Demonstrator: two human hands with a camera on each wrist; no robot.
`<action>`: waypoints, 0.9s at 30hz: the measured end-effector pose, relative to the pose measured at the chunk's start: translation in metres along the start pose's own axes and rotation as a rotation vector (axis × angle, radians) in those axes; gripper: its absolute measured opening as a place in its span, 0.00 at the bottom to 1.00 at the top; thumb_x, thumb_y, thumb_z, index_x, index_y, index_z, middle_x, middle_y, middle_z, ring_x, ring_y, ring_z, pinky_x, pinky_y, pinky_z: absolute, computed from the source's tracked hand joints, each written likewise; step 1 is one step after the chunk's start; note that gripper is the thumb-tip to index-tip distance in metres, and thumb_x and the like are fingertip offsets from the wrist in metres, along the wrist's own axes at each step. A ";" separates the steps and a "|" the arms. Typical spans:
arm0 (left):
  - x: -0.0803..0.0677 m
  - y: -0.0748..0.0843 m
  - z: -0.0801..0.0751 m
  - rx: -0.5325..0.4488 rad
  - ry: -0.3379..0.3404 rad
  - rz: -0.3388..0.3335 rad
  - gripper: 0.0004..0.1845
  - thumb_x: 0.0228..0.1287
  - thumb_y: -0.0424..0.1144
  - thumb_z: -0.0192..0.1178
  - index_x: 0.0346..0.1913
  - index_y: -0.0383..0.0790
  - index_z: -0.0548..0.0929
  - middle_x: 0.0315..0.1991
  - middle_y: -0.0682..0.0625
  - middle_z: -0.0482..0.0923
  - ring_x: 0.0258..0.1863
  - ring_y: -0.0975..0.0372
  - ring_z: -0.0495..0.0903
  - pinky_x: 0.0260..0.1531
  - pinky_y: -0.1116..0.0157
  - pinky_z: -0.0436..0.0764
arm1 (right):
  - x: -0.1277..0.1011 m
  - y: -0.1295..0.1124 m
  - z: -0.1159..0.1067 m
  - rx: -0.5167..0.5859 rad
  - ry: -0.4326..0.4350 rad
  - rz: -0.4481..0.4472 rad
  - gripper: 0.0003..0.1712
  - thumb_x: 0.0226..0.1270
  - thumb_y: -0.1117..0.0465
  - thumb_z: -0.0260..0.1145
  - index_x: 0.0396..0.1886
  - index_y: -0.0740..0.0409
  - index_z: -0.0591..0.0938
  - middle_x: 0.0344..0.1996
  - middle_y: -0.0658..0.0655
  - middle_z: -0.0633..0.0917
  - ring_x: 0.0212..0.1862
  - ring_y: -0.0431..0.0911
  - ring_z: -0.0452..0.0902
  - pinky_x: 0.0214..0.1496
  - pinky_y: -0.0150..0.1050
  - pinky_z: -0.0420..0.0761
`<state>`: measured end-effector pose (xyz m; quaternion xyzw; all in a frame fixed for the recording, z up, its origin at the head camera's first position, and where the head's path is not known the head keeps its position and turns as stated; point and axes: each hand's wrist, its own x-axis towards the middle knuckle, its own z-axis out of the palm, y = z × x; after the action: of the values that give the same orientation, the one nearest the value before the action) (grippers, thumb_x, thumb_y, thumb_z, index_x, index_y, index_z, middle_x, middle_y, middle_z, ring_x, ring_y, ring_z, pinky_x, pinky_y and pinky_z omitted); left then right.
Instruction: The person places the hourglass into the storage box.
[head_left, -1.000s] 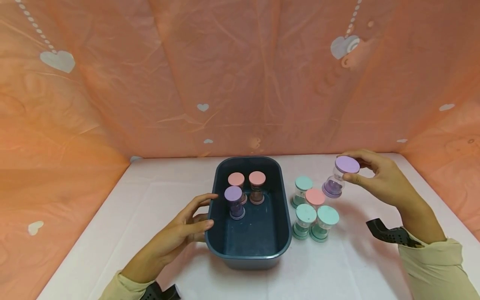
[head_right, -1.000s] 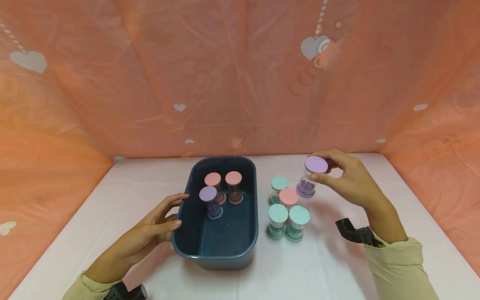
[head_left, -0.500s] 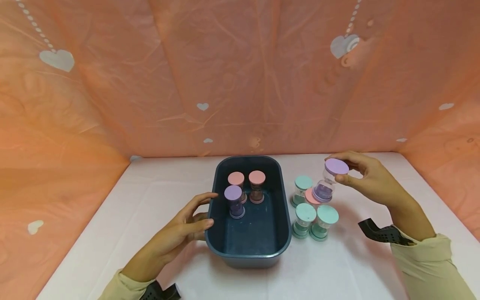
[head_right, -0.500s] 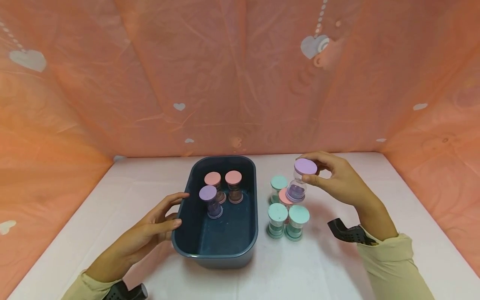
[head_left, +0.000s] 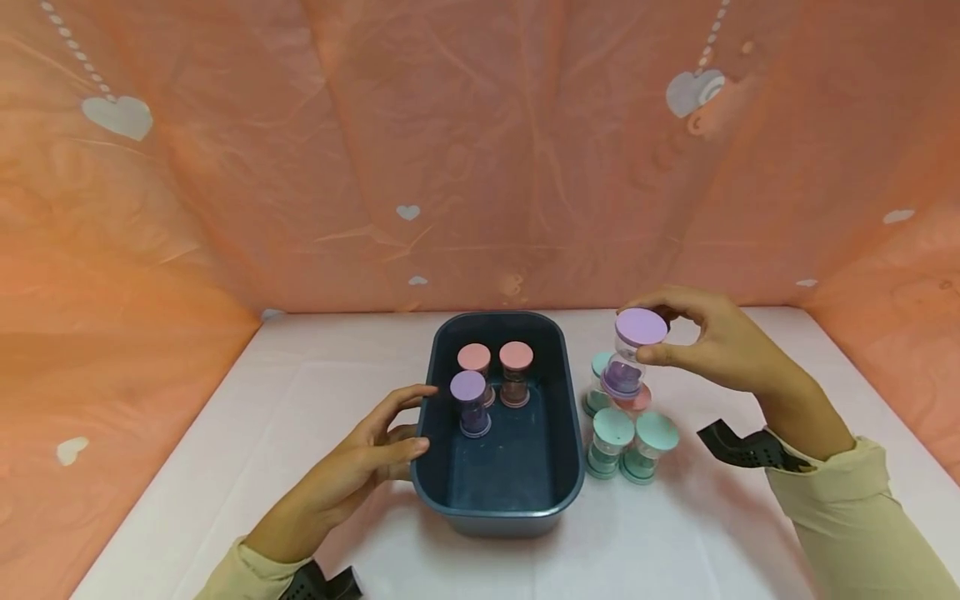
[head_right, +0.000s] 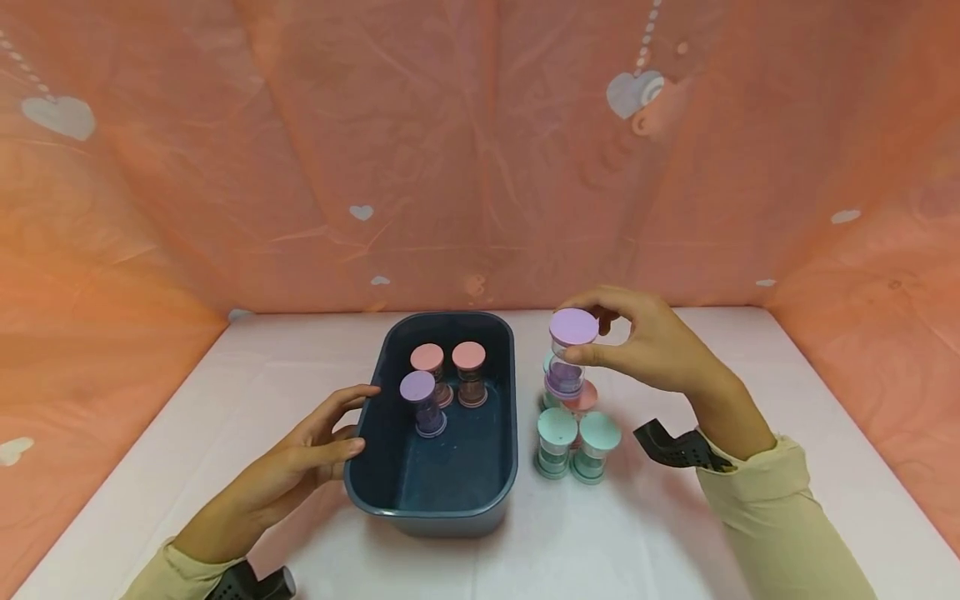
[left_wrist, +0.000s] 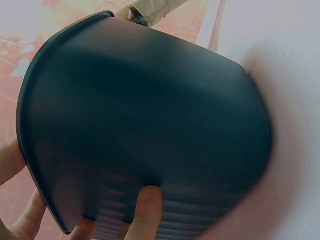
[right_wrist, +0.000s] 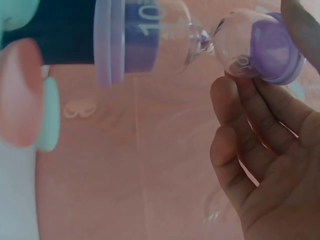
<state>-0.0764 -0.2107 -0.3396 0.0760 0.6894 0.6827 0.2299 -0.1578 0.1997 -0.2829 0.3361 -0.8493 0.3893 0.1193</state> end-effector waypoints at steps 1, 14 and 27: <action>0.000 0.000 0.000 0.000 -0.001 0.001 0.33 0.69 0.36 0.59 0.74 0.51 0.60 0.69 0.38 0.57 0.61 0.49 0.70 0.50 0.56 0.79 | 0.002 -0.003 0.000 -0.005 -0.005 0.002 0.28 0.49 0.66 0.79 0.52 0.49 0.84 0.37 0.40 0.84 0.42 0.34 0.75 0.45 0.25 0.72; 0.000 0.001 0.001 -0.018 -0.015 0.028 0.32 0.69 0.37 0.59 0.72 0.52 0.62 0.70 0.38 0.54 0.58 0.54 0.73 0.48 0.58 0.81 | 0.045 -0.038 0.013 -0.043 -0.114 0.027 0.22 0.51 0.52 0.81 0.47 0.43 0.86 0.34 0.42 0.84 0.39 0.38 0.75 0.41 0.33 0.75; 0.002 -0.001 -0.001 -0.010 -0.018 0.020 0.33 0.68 0.36 0.59 0.73 0.49 0.60 0.71 0.40 0.52 0.61 0.50 0.70 0.50 0.55 0.80 | 0.066 -0.038 0.053 -0.005 -0.217 0.052 0.27 0.50 0.46 0.80 0.52 0.44 0.85 0.40 0.42 0.87 0.42 0.40 0.78 0.42 0.40 0.79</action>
<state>-0.0785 -0.2105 -0.3409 0.0878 0.6831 0.6877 0.2294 -0.1786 0.1109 -0.2650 0.3536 -0.8666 0.3516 0.0174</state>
